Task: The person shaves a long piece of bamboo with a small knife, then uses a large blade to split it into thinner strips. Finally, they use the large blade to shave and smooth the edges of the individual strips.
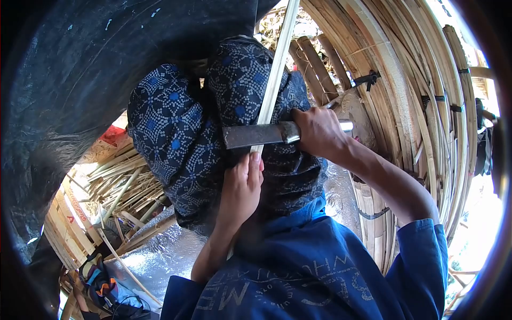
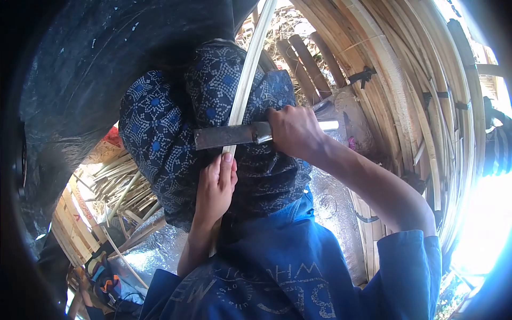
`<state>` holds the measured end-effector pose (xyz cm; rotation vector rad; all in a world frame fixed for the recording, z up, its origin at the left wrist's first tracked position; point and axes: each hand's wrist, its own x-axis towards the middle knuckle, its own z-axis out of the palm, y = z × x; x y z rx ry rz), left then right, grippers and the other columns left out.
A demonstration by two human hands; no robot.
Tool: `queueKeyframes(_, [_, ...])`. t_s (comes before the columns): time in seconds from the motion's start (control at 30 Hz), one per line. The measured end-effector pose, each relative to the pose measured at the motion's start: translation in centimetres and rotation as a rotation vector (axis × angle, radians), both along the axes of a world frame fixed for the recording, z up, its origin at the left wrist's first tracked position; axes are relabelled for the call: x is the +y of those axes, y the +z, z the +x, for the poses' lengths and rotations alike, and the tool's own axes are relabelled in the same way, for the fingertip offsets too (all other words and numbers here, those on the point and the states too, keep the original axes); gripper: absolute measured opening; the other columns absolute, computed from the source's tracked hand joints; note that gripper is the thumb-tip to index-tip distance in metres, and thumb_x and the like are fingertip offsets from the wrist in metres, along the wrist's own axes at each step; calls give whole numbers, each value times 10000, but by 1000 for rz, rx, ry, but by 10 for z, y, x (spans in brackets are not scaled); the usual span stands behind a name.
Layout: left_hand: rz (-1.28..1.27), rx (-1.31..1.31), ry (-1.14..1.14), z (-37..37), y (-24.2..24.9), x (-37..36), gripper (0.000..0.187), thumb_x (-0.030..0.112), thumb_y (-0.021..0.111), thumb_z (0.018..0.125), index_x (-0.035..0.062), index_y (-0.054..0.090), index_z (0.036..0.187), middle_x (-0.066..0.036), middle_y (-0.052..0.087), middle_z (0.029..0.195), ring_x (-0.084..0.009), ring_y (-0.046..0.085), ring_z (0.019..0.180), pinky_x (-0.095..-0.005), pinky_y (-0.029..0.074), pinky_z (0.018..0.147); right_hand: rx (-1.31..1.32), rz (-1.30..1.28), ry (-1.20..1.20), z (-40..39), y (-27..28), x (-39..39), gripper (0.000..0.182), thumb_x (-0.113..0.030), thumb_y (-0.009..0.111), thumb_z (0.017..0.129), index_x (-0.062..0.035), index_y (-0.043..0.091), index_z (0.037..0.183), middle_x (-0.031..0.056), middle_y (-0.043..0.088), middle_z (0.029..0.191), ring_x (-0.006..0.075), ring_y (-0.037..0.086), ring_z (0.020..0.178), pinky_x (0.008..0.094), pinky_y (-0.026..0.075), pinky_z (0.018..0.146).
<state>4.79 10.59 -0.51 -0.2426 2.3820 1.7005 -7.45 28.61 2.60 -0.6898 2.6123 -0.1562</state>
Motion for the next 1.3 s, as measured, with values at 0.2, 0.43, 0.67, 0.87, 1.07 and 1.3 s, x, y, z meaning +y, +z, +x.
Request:
queueKeyframes(0.2, [-177,-35,-73,0,12,-6,221,183,455,993,10,580,939,-171,620,751,-355,609,711,-426,467,636,-6,-5,-102,1,0,0,149,-101,638,738,-26,613,865,186,653,690,342,669,636,441,535,602])
queueKeyframes(0.43, [-13,54,-100,-44,10,7,417,318,398,1017,-5,545,799,-150,549,594,-280,567,513,-400,442,540,-117,-128,-169,6,-2,10,244,-100,676,689,-26,600,909,178,660,731,328,675,685,421,549,660])
queueKeyframes(0.67, [-44,42,-116,-47,1,10,428,326,390,1024,-22,538,823,-125,519,583,-234,546,501,-359,431,507,-168,-3,-153,-6,3,5,249,-135,705,688,-2,619,879,175,671,724,315,681,671,415,552,627])
queueKeyframes(0.87, [-52,-65,-108,-24,3,-1,222,175,496,973,-5,592,1059,-249,620,904,-431,585,810,-480,458,720,-96,69,1,-9,3,-2,181,-142,679,730,-2,622,829,187,668,709,310,683,634,404,547,569])
queueKeyframes(1.07, [-398,421,-83,5,1,-8,320,251,405,1024,3,566,903,-101,558,640,-196,574,526,-328,445,498,-92,43,-16,-8,-1,-2,122,-109,628,773,-1,610,828,179,667,703,304,681,623,405,542,551])
queueKeyframes(1.3, [-120,-68,-82,31,26,-20,319,243,400,1024,13,549,862,-87,544,621,-199,576,527,-332,442,499,-88,61,1,-6,-1,-7,107,-95,612,785,-12,609,853,175,669,710,293,678,619,397,538,537])
